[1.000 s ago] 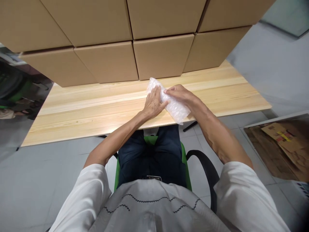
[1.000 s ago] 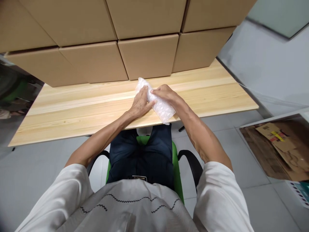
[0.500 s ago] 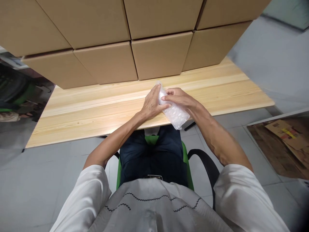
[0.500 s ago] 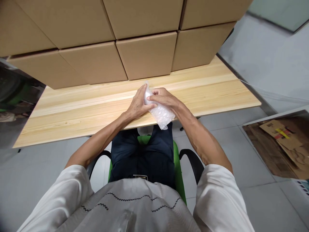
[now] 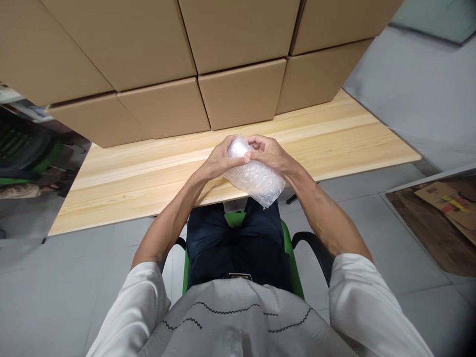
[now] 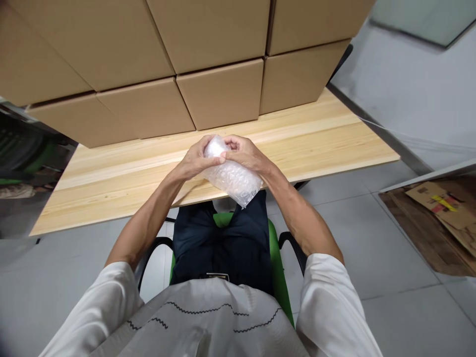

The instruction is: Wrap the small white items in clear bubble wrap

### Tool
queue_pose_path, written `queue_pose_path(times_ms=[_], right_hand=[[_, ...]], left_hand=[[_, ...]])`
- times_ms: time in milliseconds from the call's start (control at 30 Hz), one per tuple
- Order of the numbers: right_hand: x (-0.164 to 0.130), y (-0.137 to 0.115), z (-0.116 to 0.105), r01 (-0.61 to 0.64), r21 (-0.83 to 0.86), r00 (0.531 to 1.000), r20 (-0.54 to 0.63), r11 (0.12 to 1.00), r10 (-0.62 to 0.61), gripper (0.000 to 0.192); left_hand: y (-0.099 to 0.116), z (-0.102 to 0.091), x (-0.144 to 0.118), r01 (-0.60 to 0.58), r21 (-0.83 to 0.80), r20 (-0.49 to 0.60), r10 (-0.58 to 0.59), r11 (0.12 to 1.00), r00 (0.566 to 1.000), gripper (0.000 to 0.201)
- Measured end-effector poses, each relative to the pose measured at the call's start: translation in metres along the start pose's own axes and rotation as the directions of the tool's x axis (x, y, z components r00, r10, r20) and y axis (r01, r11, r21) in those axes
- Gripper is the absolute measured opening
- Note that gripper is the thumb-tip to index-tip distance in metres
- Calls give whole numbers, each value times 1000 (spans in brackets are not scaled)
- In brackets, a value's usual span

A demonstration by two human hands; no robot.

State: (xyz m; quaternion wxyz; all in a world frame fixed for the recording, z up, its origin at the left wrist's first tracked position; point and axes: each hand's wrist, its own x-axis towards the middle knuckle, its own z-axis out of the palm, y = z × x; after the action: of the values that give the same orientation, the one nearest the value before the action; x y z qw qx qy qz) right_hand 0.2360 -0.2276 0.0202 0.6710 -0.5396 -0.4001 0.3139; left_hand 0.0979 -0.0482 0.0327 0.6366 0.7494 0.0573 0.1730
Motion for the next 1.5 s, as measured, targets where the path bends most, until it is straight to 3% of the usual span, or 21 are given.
queue_pose_path(times_ms=[133, 233, 300, 367, 467, 567, 667, 767, 933, 1033, 1133, 1267, 1400, 1500], right_hand=[[19, 8, -6, -17, -65, 999, 44, 998, 19, 60], [37, 15, -11, -37, -223, 997, 54, 974, 50, 73], [46, 17, -13, -18, -369, 996, 76, 929, 50, 72], [51, 15, -13, 42, -530, 993, 114, 847, 22, 64], [44, 2, -5, 183, -750, 983, 136, 635, -122, 53], [21, -17, 19, 269, -868, 935, 132, 417, -328, 48], [-6, -28, 50, 314, -896, 897, 172, 313, -407, 41], [-22, -22, 71, 294, -871, 928, 161, 393, -336, 35], [-14, 1, 71, 83, -670, 987, -47, 738, -153, 33], [-3, 12, 67, 7, -494, 994, -88, 869, -57, 35], [6, 20, 63, -113, -353, 991, -113, 929, 77, 37], [18, 27, 60, -238, -153, 966, -143, 959, 217, 25], [33, 28, 65, -251, 20, 945, -213, 968, 250, 13], [43, 23, 72, -200, 104, 932, -287, 974, 222, 15]], left_hand=[[-1, -3, 1, 149, -199, -30, -158, 968, 987, 74], [-8, -4, 1, 235, -337, -97, -282, 912, 954, 69], [-13, -4, 0, 258, -394, -139, -334, 882, 932, 61], [-18, -5, 0, 267, -431, -156, -362, 862, 919, 53], [-26, -6, 3, 242, -481, -202, -375, 843, 905, 47], [-32, -6, 6, 133, -547, -322, -354, 827, 878, 46], [-33, -6, 7, -3, -603, -429, -321, 797, 844, 44], [-29, -4, 2, -104, -629, -485, -285, 770, 827, 41], [-22, 8, -9, -173, -647, -541, -287, 743, 790, 44], [-20, 19, -14, -166, -627, -566, -298, 761, 769, 51], [-19, 27, -18, -173, -597, -594, -287, 783, 752, 56], [-20, 28, -23, -135, -582, -594, -306, 802, 744, 57], [-23, 25, -28, -122, -535, -607, -280, 836, 744, 60], [-22, 26, -30, -145, -502, -628, -244, 852, 739, 63]])
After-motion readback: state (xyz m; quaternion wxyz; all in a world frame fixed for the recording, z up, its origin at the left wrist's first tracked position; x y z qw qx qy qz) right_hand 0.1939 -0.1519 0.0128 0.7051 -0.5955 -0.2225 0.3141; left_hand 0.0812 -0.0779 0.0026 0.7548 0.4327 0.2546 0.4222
